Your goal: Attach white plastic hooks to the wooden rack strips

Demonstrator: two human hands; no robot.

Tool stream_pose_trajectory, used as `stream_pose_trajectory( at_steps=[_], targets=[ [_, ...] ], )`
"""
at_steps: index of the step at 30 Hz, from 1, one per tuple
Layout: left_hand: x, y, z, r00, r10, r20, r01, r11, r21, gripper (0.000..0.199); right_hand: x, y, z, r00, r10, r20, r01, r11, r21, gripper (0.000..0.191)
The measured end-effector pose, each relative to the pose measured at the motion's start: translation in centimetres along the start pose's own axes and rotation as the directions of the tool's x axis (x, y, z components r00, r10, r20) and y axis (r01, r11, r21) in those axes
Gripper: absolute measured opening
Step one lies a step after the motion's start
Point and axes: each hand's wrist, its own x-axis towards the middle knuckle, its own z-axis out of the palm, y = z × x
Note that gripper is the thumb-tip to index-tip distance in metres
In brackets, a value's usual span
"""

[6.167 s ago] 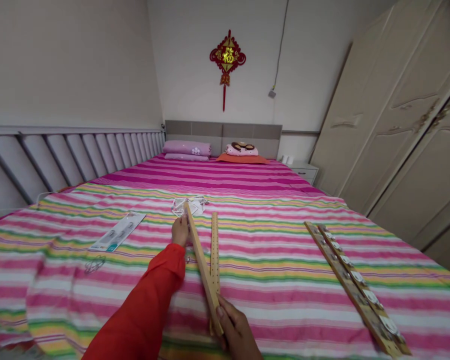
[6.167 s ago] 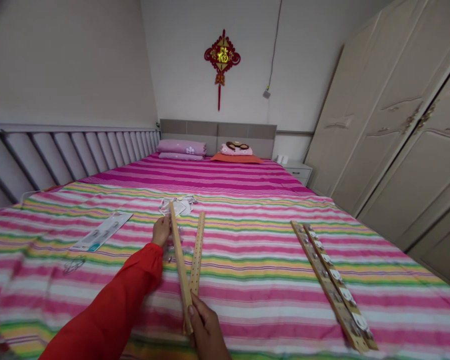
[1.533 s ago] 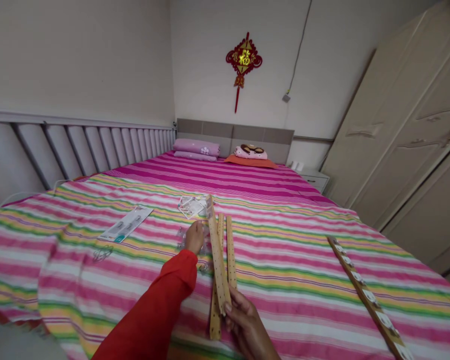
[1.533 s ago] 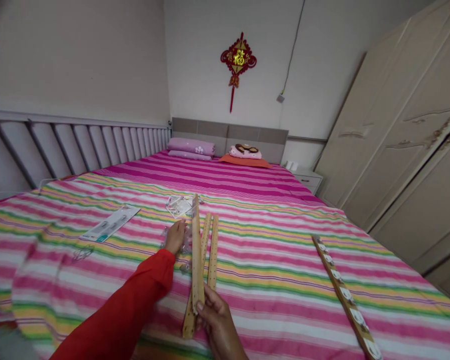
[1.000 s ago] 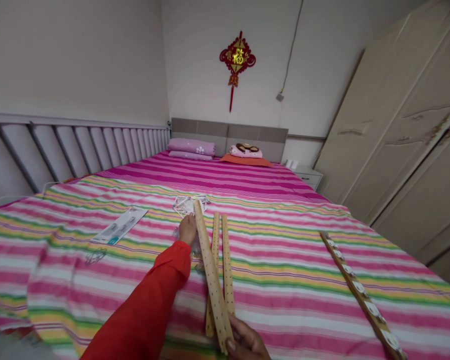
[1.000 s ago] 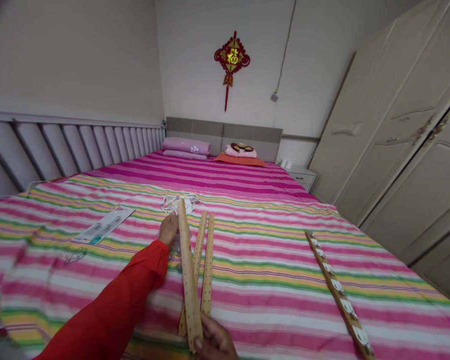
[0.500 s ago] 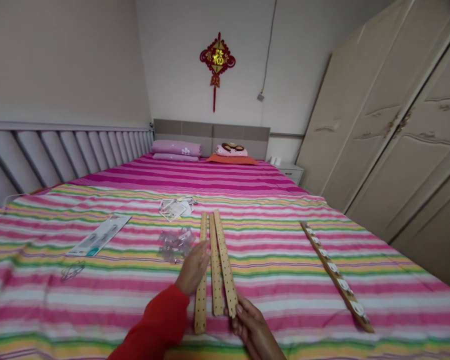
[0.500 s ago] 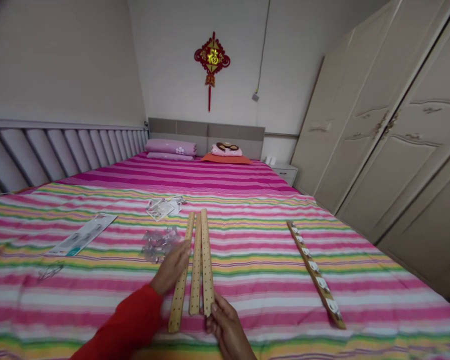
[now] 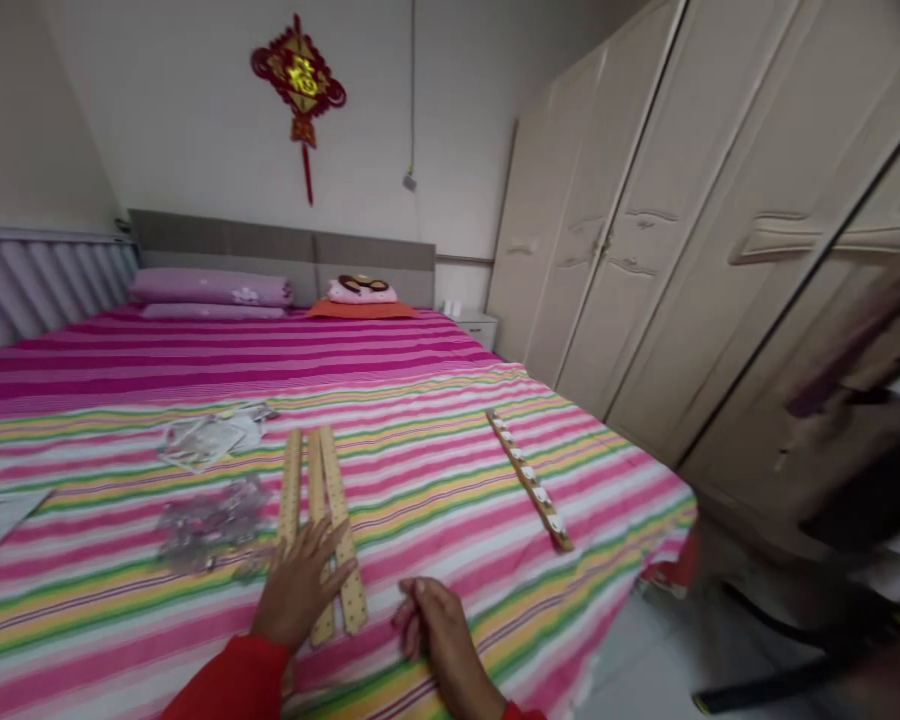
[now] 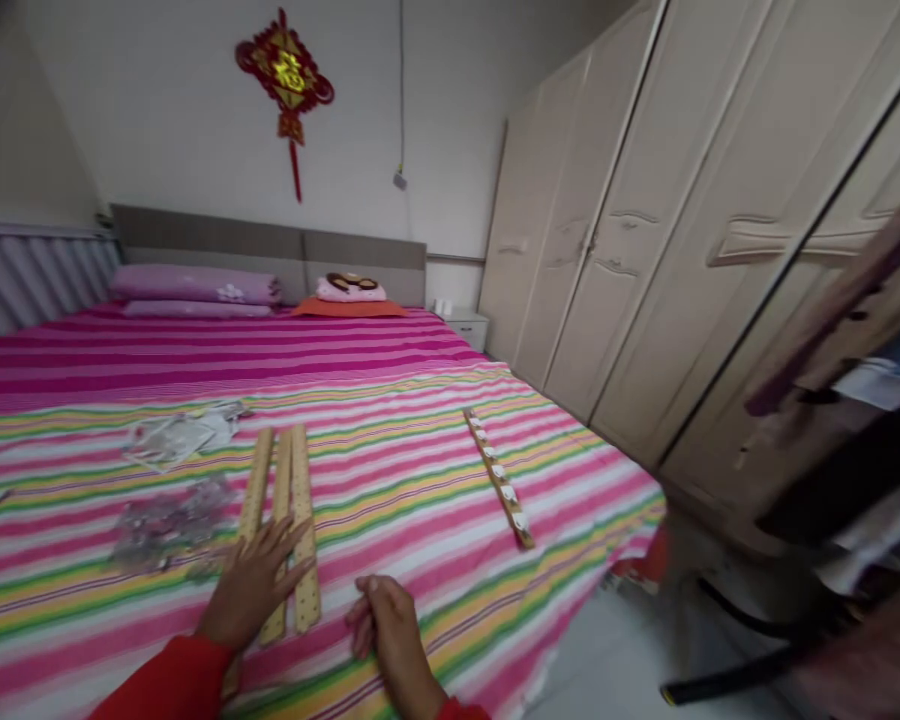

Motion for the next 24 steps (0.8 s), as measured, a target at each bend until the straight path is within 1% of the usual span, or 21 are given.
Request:
stream_pose_trajectory(
  at_steps=[1, 2, 3, 4, 6, 7, 8, 9, 11, 14, 16, 18, 21, 24],
  targets=[
    [0.0, -0.2, 0.2, 1.0, 0.006, 0.005, -0.006, 1.0, 0.015, 0.056, -0.1, -0.7, -1.4, 0.991, -0.049, -0.124, 0.055, 0.997, 0.046, 0.053],
    [0.1, -0.3, 0.3, 1.0, 0.008, 0.003, -0.008, 1.0, 0.027, 0.056, -0.3, -1.5, -3.1, 0.963, -0.091, -0.253, 0.117, 0.989, 0.09, 0.051],
    [0.1, -0.4, 0.4, 1.0, 0.01, -0.001, -0.01, 0.999, 0.038, 0.057, -0.5, -2.3, -5.0, 0.919, -0.121, -0.375, 0.182, 0.975, 0.132, 0.049],
    [0.1, -0.5, 0.5, 1.0, 0.013, -0.004, -0.012, 0.999, 0.049, 0.057, -0.6, -3.2, -6.9, 0.869, -0.117, -0.48, 0.224, 0.959, 0.172, 0.046],
    [0.1, -0.6, 0.7, 1.0, 0.017, -0.018, -0.016, 0.998, 0.068, 0.057, -0.6, -4.8, -11.0, 0.776, -0.083, -0.625, 0.291, 0.926, 0.239, 0.042],
    [0.0, -0.7, 0.8, 0.999, 0.021, -0.025, -0.019, 0.997, 0.076, 0.057, -0.6, -5.6, -12.9, 0.745, -0.053, -0.665, 0.295, 0.92, 0.258, 0.041],
    [0.0, -0.7, 0.8, 0.999, 0.023, -0.033, -0.021, 0.996, 0.083, 0.057, -0.4, -6.4, -14.6, 0.743, -0.031, -0.668, 0.287, 0.917, 0.276, 0.04],
    [0.0, -0.7, 0.9, 0.999, 0.024, -0.038, -0.021, 0.996, 0.089, 0.056, -0.2, -7.0, -16.1, 0.75, -0.021, -0.661, 0.282, 0.914, 0.292, 0.038],
    [0.0, -0.8, 0.9, 0.999, 0.022, -0.037, -0.018, 0.995, 0.1, 0.057, 0.5, -8.2, -18.2, 0.802, -0.011, -0.598, 0.258, 0.908, 0.329, 0.033],
    [0.1, -0.7, 0.8, 1.0, 0.015, -0.019, -0.013, 0.995, 0.104, 0.057, 1.4, -9.3, -19.7, 0.898, 0.008, -0.44, 0.193, 0.891, 0.412, 0.021],
    [0.1, -0.7, 0.8, 1.0, 0.016, -0.015, -0.014, 0.995, 0.102, 0.057, 1.9, -9.7, -19.9, 0.945, 0.015, -0.326, 0.149, 0.868, 0.473, 0.014],
    [0.2, -0.6, 0.7, 1.0, 0.013, -0.017, -0.012, 0.995, 0.1, 0.057, 2.0, -10.0, -19.9, 0.971, 0.022, -0.237, 0.108, 0.845, 0.524, 0.012],
    [0.2, -0.5, 0.6, 1.0, 0.006, -0.017, -0.005, 0.996, 0.086, 0.057, 2.0, -10.1, -19.4, 0.987, 0.025, -0.16, 0.069, 0.83, 0.553, 0.013],
    [0.1, -0.5, 0.6, 1.0, 0.001, -0.021, 0.0, 0.998, 0.057, 0.057, 1.9, -9.7, -17.9, 0.99, -0.004, -0.14, 0.078, 0.844, 0.53, 0.013]
  ],
)
